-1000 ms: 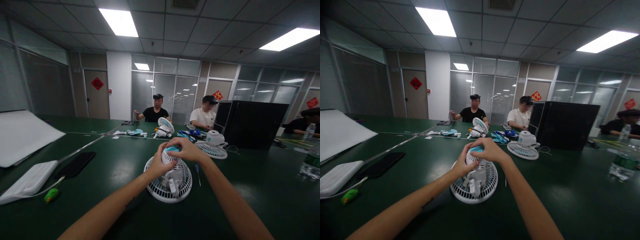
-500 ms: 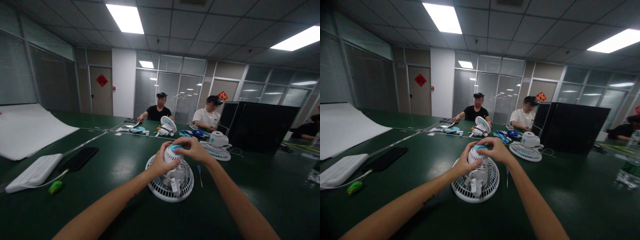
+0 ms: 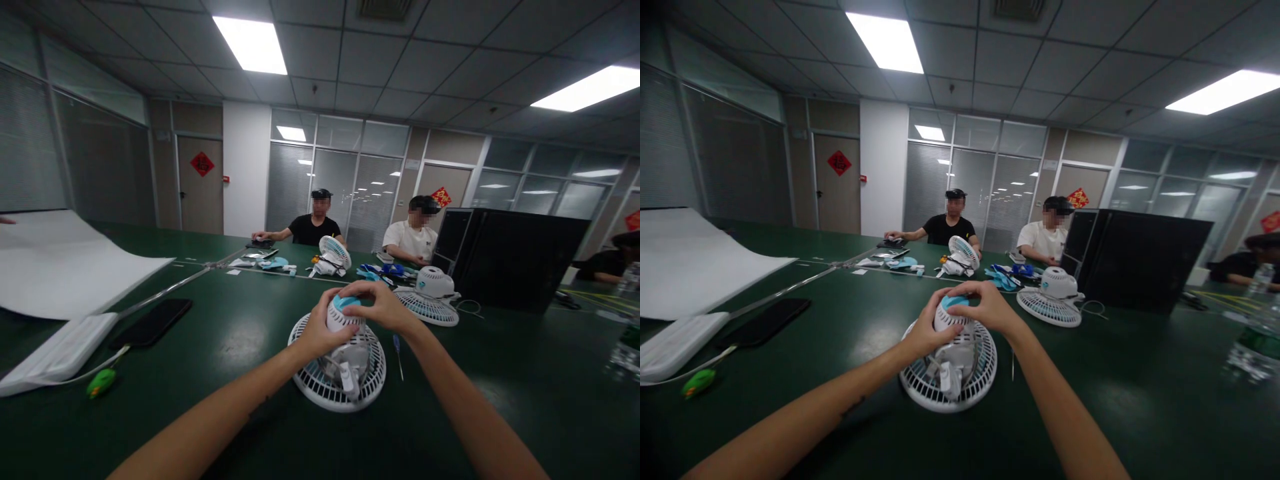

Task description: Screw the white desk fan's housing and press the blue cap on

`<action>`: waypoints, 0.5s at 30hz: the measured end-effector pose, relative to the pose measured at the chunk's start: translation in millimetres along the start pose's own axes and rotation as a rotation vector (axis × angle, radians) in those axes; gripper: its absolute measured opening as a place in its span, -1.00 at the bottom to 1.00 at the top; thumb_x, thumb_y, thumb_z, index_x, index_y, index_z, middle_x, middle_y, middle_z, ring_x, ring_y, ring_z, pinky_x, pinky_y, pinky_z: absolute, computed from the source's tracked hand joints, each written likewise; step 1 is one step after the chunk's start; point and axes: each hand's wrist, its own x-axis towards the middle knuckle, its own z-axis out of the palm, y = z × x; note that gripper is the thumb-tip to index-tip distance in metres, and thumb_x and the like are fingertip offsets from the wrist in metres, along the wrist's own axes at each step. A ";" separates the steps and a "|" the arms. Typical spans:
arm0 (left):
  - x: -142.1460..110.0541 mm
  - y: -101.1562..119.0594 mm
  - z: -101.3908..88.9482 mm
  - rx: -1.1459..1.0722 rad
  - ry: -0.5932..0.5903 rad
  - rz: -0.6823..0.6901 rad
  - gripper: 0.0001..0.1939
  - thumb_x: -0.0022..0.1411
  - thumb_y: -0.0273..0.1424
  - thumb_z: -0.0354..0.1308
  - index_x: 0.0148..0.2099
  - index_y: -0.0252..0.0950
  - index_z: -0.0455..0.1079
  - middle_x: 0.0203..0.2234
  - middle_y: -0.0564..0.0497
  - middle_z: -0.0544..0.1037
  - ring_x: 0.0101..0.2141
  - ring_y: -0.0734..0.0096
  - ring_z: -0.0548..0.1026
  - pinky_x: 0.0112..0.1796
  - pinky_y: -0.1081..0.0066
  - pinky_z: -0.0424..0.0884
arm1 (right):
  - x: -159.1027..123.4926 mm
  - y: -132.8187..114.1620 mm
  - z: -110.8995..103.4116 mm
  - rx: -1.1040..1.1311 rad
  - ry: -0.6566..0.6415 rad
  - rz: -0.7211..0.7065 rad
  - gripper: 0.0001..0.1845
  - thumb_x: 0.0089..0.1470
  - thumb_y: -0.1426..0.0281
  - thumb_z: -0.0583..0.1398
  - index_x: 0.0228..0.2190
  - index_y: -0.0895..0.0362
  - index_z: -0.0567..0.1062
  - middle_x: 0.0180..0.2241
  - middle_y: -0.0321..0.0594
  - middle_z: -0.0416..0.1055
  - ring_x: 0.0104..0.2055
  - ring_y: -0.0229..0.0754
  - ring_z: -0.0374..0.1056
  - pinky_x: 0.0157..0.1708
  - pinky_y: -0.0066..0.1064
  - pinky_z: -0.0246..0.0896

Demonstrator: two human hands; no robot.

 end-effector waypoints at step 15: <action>0.2 2.9 3.3 -0.017 0.021 -0.034 -0.29 -0.05 -0.36 0.33 0.14 -0.29 0.15 0.05 -0.17 0.42 0.05 0.06 0.42 0.11 0.10 0.30 | -0.8 18.4 -5.5 0.293 -0.078 0.081 -0.59 -0.20 0.30 0.42 -0.22 0.14 0.63 -0.11 -0.13 0.55 -0.04 -0.05 0.45 0.06 -0.14 0.25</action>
